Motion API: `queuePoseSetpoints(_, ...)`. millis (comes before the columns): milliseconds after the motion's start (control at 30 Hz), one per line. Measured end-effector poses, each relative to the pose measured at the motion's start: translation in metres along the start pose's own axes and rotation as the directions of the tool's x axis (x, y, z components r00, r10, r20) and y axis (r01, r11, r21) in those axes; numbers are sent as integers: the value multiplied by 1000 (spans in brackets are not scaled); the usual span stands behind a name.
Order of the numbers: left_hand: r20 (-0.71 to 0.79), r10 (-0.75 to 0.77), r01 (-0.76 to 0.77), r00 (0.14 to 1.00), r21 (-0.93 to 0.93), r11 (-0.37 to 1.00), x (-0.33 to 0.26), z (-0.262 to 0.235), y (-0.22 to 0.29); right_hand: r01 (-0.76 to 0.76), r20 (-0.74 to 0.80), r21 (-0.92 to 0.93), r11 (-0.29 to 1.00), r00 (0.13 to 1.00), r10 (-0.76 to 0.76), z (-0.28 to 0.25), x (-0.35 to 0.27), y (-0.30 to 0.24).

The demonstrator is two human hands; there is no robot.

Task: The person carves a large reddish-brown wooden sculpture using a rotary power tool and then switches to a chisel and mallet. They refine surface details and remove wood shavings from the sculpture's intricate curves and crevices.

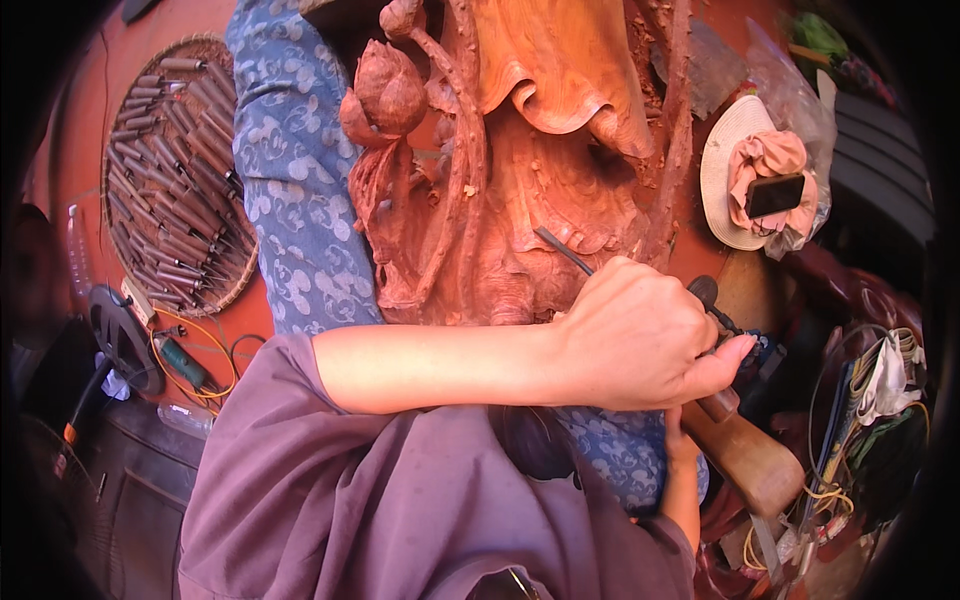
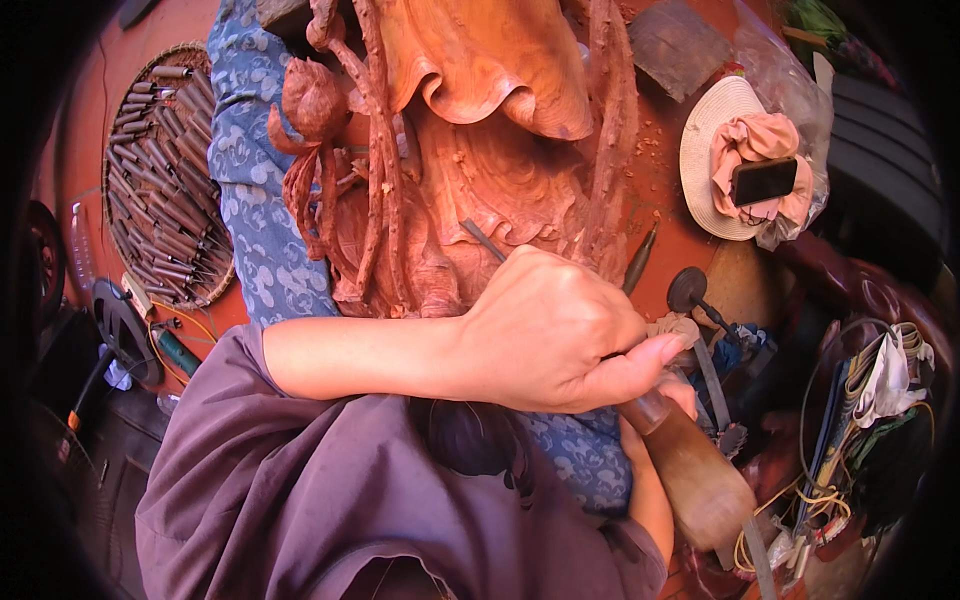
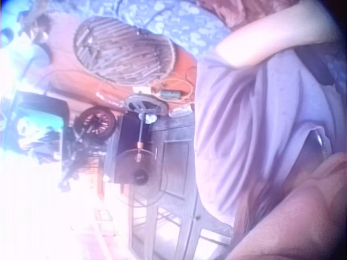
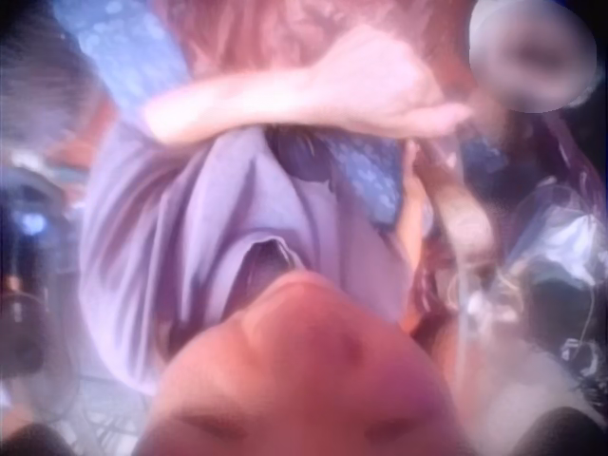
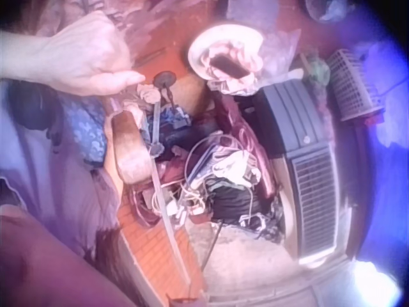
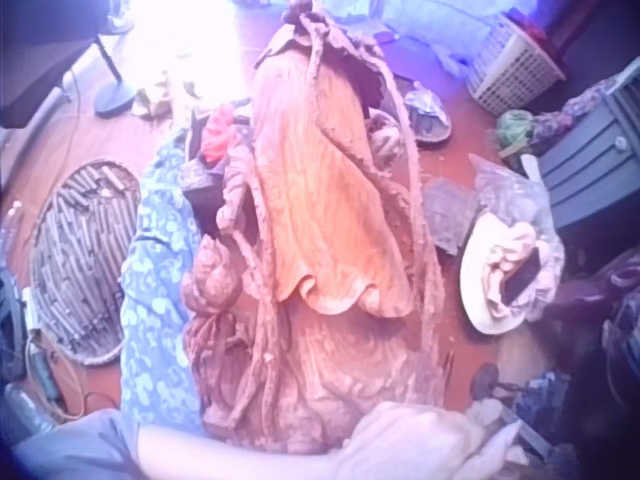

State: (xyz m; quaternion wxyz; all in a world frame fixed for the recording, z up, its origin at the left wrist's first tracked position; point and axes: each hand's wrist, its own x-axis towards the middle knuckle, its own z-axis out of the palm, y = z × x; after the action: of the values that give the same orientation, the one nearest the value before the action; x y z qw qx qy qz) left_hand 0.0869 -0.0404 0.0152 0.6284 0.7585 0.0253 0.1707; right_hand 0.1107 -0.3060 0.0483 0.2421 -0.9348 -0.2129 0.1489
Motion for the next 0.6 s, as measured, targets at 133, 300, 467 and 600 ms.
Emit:
queuePoseSetpoints(133,7,28,-28,1000,-1,1000,-3,2,-1,140,75,116,983,986,-149,-3,10,-9)
queuePoseSetpoints(300,58,37,-35,998,-26,999,-5,-1,-3,128,110,-145,981,988,-113,-4,4,-5)
queuePoseSetpoints(467,77,68,-70,995,15,997,-9,-1,-3,140,-40,258,956,990,-135,9,2,-5)
queuePoseSetpoints(600,82,88,-87,993,-14,996,-12,-2,-6,150,76,-272,951,988,-134,3,6,2)
